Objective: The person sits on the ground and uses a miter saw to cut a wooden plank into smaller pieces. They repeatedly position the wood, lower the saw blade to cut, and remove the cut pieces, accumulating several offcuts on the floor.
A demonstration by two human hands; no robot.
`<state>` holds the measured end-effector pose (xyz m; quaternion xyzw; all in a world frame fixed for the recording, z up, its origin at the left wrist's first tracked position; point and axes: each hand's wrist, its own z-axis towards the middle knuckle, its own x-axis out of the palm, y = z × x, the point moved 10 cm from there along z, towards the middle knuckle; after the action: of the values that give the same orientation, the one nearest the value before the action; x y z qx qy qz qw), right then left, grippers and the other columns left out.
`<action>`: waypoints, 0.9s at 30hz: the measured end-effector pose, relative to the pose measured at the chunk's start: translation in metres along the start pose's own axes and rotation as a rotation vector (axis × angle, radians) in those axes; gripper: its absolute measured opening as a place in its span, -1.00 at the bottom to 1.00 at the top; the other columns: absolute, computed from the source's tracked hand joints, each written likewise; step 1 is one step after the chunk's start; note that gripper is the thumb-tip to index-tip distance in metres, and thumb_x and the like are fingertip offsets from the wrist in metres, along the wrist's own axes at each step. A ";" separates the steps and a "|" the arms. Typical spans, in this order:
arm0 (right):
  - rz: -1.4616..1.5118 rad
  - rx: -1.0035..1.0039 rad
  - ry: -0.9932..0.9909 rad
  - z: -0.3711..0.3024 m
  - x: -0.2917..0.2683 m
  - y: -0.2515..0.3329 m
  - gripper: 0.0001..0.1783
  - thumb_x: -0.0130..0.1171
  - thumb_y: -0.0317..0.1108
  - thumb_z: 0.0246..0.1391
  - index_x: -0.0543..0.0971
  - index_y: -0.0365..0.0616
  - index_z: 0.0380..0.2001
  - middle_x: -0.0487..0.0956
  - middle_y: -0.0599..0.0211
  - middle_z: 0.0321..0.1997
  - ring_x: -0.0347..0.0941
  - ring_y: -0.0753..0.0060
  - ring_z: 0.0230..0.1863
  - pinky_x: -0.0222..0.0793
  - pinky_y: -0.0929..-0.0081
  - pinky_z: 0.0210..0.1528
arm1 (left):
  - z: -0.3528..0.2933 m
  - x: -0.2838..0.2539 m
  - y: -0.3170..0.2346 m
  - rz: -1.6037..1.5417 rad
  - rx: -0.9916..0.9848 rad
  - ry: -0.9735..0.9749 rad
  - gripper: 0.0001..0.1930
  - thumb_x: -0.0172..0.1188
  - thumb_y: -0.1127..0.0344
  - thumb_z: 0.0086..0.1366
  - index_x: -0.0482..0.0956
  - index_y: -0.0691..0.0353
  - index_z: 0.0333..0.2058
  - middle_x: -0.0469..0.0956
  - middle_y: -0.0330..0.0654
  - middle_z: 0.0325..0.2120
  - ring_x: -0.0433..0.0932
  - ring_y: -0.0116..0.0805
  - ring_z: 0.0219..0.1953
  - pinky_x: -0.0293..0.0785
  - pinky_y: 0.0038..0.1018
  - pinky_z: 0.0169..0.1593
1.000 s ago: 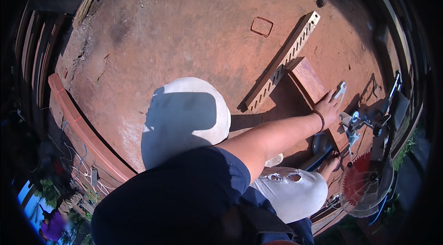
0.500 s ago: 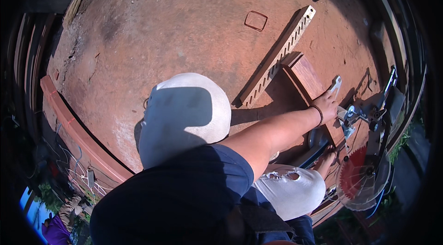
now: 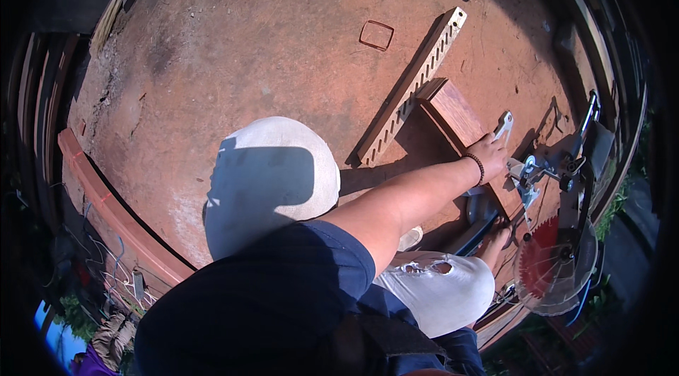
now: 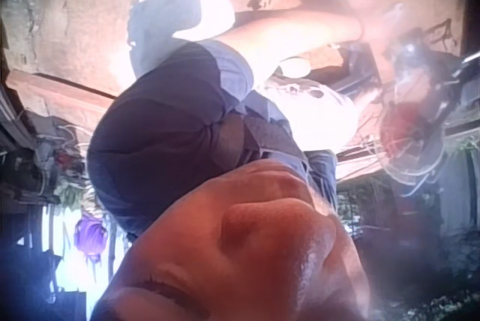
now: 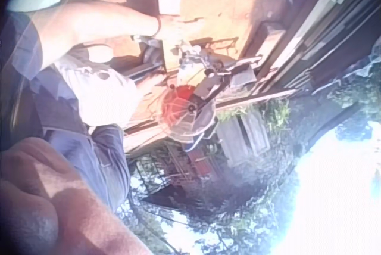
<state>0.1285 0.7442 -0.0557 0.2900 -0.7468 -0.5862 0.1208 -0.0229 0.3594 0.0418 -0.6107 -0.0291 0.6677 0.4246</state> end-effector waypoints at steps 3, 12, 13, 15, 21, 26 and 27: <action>-0.028 0.008 0.007 -0.012 0.022 -0.001 -0.57 -0.15 -0.27 0.39 0.37 -0.45 0.10 0.47 0.04 -0.01 0.46 0.15 0.01 0.48 0.30 0.16 | -0.001 0.003 0.011 0.001 -0.019 -0.010 -0.74 0.02 0.29 0.29 0.67 0.12 -0.16 0.58 -0.25 -0.13 0.47 -0.24 0.06 0.23 -0.16 0.17; -0.017 -0.002 -0.004 -0.022 0.022 0.002 -0.63 -0.14 -0.29 0.39 0.36 -0.35 0.09 0.43 0.06 0.05 0.45 0.15 0.04 0.46 0.28 0.18 | 0.000 0.004 0.012 0.007 -0.014 0.028 -0.73 0.01 0.29 0.30 0.67 0.12 -0.15 0.59 -0.26 -0.13 0.47 -0.25 0.06 0.25 -0.19 0.13; -0.006 0.010 0.008 -0.021 0.021 0.001 -0.65 -0.12 -0.29 0.40 0.36 -0.30 0.09 0.42 0.09 0.05 0.44 0.16 0.05 0.42 0.28 0.19 | 0.000 0.003 0.011 0.010 -0.011 0.020 -0.73 0.01 0.29 0.30 0.67 0.12 -0.15 0.59 -0.26 -0.13 0.47 -0.25 0.07 0.25 -0.19 0.13; -0.025 -0.001 0.042 -0.020 0.019 0.002 -0.67 -0.13 -0.30 0.40 0.36 -0.26 0.10 0.42 0.13 0.05 0.43 0.17 0.07 0.38 0.28 0.22 | 0.000 0.001 0.008 0.016 -0.005 0.002 -0.73 0.01 0.29 0.30 0.66 0.12 -0.14 0.59 -0.26 -0.12 0.47 -0.26 0.07 0.25 -0.19 0.14; -0.033 0.019 0.051 -0.027 0.026 0.004 -0.67 -0.19 -0.40 0.37 0.35 -0.28 0.11 0.46 0.11 0.07 0.43 0.18 0.12 0.33 0.32 0.29 | 0.000 0.004 0.010 -0.006 -0.021 0.044 -0.73 0.02 0.30 0.30 0.65 0.13 -0.12 0.59 -0.25 -0.11 0.46 -0.27 0.09 0.24 -0.20 0.15; -0.059 0.006 0.087 -0.027 0.032 0.004 -0.66 -0.20 -0.46 0.35 0.35 -0.28 0.13 0.48 0.10 0.12 0.45 0.21 0.14 0.34 0.34 0.25 | -0.001 0.001 0.011 0.001 -0.016 0.029 -0.73 0.03 0.30 0.29 0.66 0.13 -0.14 0.58 -0.25 -0.12 0.47 -0.27 0.08 0.23 -0.20 0.16; -0.059 -0.007 0.086 -0.024 0.030 0.004 -0.67 -0.19 -0.39 0.36 0.37 -0.26 0.11 0.49 0.11 0.07 0.47 0.20 0.09 0.40 0.35 0.20 | -0.001 -0.001 0.009 0.006 -0.013 0.025 -0.73 0.03 0.30 0.29 0.67 0.13 -0.14 0.58 -0.25 -0.12 0.47 -0.27 0.08 0.23 -0.20 0.16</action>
<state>0.1162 0.7082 -0.0496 0.3362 -0.7300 -0.5792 0.1364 -0.0267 0.3526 0.0368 -0.6220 -0.0261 0.6610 0.4191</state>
